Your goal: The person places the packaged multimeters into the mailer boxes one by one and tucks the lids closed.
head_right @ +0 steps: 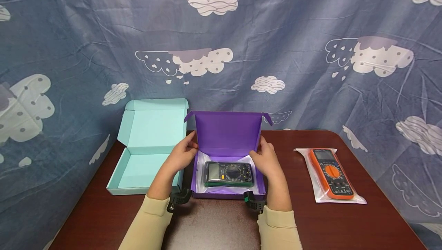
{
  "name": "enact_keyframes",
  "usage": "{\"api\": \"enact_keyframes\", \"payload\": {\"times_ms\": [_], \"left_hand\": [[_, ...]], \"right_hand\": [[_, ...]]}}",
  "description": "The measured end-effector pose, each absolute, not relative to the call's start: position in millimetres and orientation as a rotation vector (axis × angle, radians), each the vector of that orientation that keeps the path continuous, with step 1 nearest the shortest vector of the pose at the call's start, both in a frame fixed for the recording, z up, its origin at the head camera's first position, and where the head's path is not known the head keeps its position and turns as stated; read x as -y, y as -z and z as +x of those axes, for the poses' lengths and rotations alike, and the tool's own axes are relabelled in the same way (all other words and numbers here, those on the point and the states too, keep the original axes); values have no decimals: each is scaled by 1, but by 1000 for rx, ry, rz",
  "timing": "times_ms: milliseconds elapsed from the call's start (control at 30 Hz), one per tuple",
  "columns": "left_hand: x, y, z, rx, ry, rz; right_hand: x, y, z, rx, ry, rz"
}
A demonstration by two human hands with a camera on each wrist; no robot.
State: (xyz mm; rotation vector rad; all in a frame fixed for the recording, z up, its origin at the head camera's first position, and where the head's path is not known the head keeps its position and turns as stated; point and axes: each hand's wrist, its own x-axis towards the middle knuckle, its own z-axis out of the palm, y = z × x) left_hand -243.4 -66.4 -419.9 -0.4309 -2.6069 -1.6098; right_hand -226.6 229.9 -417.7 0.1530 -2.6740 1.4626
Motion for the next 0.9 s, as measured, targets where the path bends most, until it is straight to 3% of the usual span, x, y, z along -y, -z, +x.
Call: {"api": "enact_keyframes", "payload": {"times_ms": [400,900], "left_hand": [[70,420,-244,2647,1580,-475],[68,431,-251,2504,1860,-688]], "right_hand": [[-240,418,-221,2708,-1527,208],[-234,421,-224,2716,-1588,223]]}}
